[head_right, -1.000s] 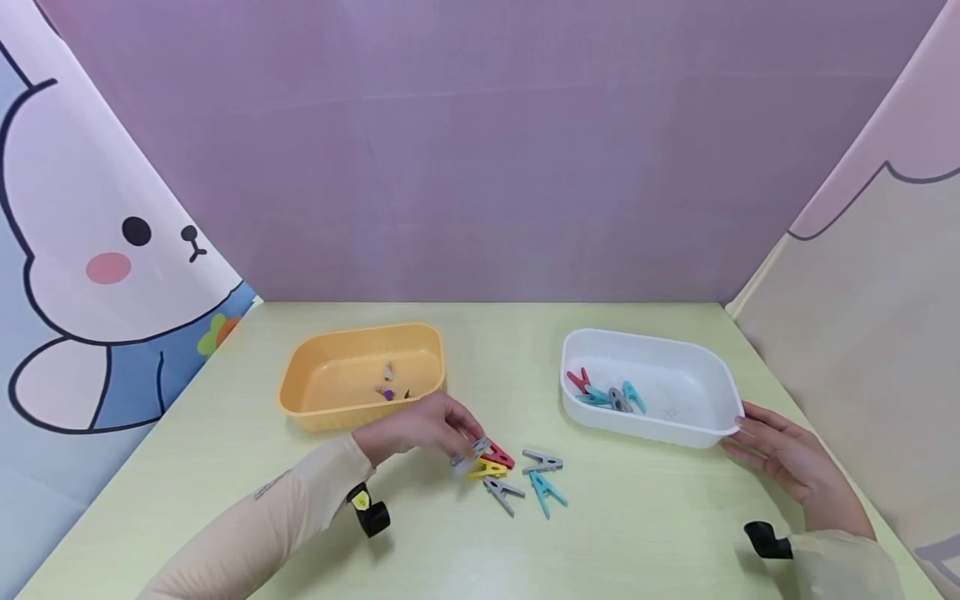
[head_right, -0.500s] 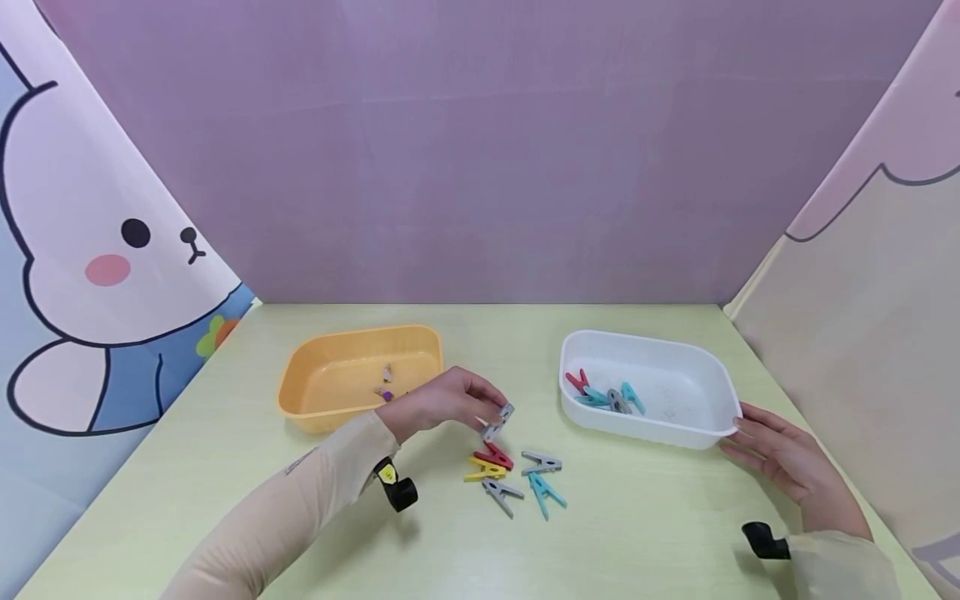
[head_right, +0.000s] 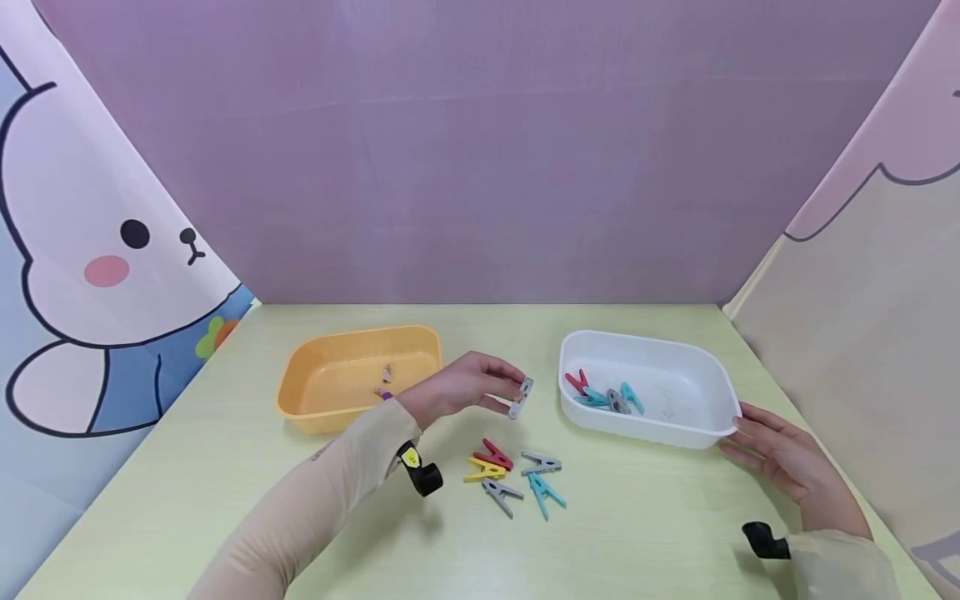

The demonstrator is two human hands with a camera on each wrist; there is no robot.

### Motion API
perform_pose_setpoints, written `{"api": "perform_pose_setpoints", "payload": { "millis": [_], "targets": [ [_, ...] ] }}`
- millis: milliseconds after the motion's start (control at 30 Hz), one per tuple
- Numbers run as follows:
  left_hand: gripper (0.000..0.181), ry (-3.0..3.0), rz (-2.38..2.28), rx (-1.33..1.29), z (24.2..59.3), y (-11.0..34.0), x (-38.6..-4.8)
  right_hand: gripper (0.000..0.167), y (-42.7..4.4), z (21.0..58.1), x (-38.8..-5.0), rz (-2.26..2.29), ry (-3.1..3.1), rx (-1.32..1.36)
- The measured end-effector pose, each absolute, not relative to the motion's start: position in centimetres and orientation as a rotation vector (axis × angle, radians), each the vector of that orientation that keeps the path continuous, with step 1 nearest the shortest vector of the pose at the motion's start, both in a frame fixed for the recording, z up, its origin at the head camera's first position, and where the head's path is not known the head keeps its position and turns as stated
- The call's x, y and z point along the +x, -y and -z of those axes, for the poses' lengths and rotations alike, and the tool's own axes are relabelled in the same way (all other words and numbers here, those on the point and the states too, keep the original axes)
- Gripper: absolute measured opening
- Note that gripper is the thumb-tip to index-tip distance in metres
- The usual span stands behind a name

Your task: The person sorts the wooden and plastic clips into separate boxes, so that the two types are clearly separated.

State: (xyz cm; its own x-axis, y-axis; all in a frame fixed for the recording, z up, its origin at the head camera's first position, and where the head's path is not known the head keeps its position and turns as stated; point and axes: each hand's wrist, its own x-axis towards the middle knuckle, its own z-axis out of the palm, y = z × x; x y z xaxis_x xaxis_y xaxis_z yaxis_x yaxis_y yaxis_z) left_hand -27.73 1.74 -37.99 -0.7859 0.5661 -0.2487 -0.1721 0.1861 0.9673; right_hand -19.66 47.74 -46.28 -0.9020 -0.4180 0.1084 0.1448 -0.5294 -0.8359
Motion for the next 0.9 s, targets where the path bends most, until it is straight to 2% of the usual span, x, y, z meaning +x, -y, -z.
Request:
{"api": "perform_pose_setpoints", "payload": {
  "millis": [900],
  "targets": [
    [0.028,-1.655,-2.043,0.216,39.0,-6.7,-30.0,0.047,-47.5,46.0,-19.3,2.474,-1.33,-0.332]
  ]
}}
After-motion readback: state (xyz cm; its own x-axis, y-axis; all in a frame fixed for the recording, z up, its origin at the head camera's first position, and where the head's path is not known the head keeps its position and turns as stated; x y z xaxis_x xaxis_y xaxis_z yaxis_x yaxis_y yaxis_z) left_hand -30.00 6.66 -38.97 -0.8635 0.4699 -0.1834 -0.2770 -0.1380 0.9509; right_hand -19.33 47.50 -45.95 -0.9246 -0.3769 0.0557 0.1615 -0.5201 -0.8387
